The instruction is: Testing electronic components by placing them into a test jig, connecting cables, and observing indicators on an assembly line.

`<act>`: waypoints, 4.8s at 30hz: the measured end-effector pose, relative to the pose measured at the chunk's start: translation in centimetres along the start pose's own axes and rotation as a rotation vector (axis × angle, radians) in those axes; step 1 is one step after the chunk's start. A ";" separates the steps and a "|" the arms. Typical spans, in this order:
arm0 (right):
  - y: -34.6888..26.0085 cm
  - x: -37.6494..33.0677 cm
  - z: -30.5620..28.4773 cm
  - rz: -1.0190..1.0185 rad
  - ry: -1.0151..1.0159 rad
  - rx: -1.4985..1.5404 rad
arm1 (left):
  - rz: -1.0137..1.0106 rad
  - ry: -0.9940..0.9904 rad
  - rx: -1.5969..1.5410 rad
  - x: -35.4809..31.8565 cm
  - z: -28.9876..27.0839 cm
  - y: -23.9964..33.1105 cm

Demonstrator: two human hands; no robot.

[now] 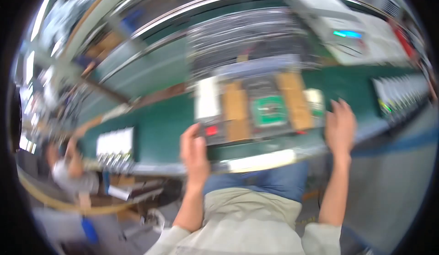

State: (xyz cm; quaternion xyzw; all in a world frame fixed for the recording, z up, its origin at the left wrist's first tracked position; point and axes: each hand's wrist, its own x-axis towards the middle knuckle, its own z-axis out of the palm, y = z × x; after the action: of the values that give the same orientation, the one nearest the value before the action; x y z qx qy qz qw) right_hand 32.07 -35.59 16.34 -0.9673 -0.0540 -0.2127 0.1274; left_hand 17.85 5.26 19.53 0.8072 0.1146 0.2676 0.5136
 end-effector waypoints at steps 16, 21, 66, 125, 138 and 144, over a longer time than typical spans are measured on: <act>4.1 -0.1 1.7 0.088 0.011 0.157 | -0.040 0.384 1.367 1.2 -22.9 -9.0; 4.7 -0.2 1.6 0.086 0.016 0.166 | -0.372 0.270 0.943 3.5 -18.5 -5.4; -0.8 -0.2 -0.8 0.121 0.164 0.188 | -0.014 -0.448 0.776 7.7 3.9 12.3; -11.9 -5.0 -7.2 0.333 -0.329 1.195 | 0.226 -1.155 0.233 -9.9 -2.4 4.7; -14.5 -5.0 -6.0 0.320 -0.433 1.504 | -0.356 -0.590 -0.643 -7.0 2.6 7.5; -15.2 -4.5 -7.3 0.426 -0.613 1.593 | -0.394 -0.589 -0.621 -5.8 5.0 7.1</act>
State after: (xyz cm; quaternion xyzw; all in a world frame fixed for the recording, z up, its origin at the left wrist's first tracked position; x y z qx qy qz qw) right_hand 22.69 -23.21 24.20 -0.5947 -0.0366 0.1854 0.7814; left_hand 15.13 -4.45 22.33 0.6198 0.0295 -0.0536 0.7823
